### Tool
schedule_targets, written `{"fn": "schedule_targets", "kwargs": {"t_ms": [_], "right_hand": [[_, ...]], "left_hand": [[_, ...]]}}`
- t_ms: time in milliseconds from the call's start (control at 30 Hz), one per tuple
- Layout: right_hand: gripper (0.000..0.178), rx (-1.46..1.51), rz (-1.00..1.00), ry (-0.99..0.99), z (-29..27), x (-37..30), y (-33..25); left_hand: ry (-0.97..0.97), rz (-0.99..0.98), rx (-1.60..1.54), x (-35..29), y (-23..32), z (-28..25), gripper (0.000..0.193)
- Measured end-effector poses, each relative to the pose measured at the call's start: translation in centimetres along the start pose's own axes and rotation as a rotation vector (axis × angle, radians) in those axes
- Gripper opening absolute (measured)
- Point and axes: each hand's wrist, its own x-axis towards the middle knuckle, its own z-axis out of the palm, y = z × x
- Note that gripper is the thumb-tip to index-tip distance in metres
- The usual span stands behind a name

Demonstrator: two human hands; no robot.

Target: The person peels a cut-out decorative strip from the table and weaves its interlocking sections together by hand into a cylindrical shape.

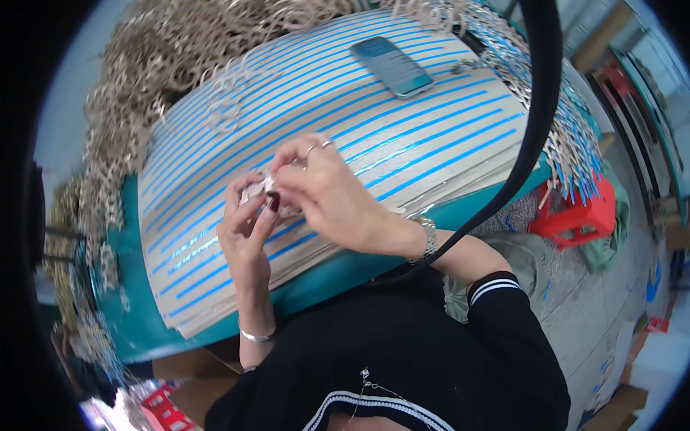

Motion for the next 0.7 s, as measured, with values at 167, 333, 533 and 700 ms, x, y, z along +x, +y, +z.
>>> {"fn": "schedule_targets", "kwargs": {"t_ms": [167, 333, 533, 700], "right_hand": [[0.002, 0.034, 0.023, -0.004, 0.5, -0.5, 0.1], [0.016, -0.126, -0.057, -0.096, -0.9, -0.1, -1.1], [0.018, -0.167, -0.104, -0.23, -2.6, 1.1, -0.5], [0.013, -0.043, -0.052, -0.268, -3.8, 1.6, 0.0]], "left_hand": [[0.106, -0.18, -0.223, -0.4, -0.1, 0.2, 0.016], [0.092, 0.051, 0.062, 0.1, 1.4, -0.3, 0.011], [-0.11, 0.309, 0.659, 1.1, 3.4, -0.9, 0.015], [-0.088, 0.337, 0.667, 2.0, 3.9, -0.4, 0.016]]}}
